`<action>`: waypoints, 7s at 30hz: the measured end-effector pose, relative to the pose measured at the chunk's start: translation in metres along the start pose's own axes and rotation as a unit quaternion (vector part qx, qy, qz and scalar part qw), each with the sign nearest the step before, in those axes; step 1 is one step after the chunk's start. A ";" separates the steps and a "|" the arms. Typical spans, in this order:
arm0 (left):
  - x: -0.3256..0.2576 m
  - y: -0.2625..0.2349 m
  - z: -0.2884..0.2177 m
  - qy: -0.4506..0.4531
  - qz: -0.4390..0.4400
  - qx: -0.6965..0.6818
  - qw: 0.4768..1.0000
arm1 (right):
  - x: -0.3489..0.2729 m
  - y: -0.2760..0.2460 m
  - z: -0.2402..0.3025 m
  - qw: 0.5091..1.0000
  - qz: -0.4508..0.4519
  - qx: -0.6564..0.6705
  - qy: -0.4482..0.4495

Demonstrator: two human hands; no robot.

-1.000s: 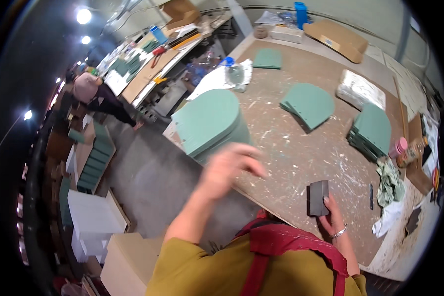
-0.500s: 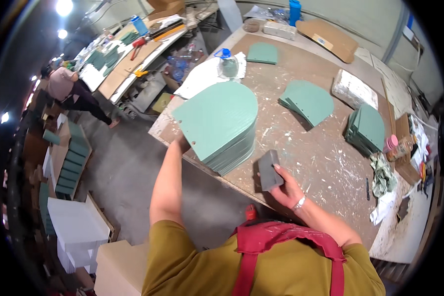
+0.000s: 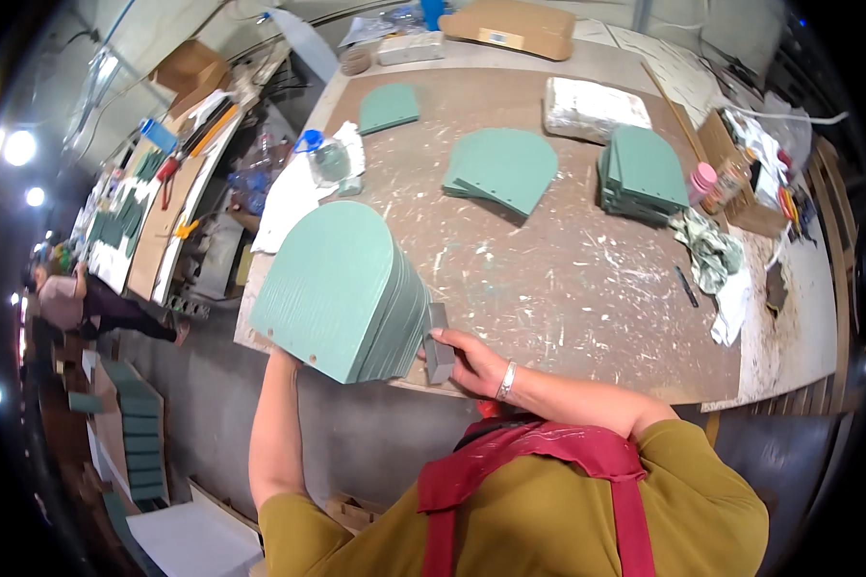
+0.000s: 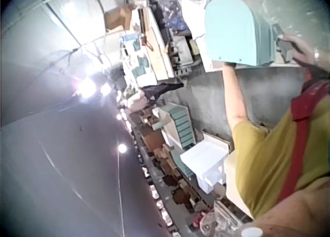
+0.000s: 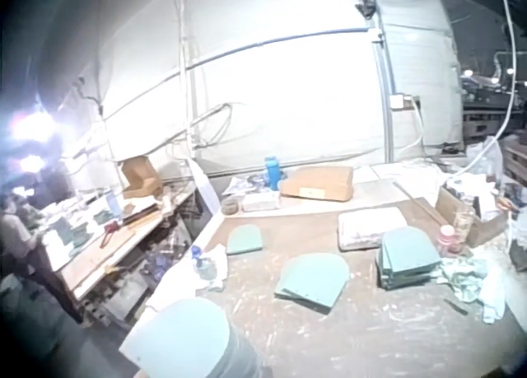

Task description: The person sands green curved panels one by one using a sanding block, wipes them with a cloth, and then stacks them on top of each other.

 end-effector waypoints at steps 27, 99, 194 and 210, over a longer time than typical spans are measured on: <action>-0.128 0.307 -0.051 0.050 0.194 0.197 0.960 | -0.202 -0.105 0.139 0.973 -0.069 -0.196 -0.096; -0.175 0.414 -0.224 0.384 0.109 0.606 0.688 | -0.266 -0.002 0.230 0.397 0.029 -0.751 -0.527; -0.198 0.338 -0.119 0.445 0.081 0.179 0.873 | -0.260 0.060 0.237 0.816 0.013 -0.540 -0.207; -0.212 0.327 -0.154 0.494 0.096 0.118 0.856 | -0.279 0.095 0.227 0.832 0.100 -0.489 -0.242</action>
Point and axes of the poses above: each hand's wrist, its own x-axis towards the middle knuckle, its own y-axis out of the palm, z = x × y, the point moved 2 cm from there along x, towards the middle knuckle, and after that the axes turned 6 degrees about z, right-handed, at the moved point
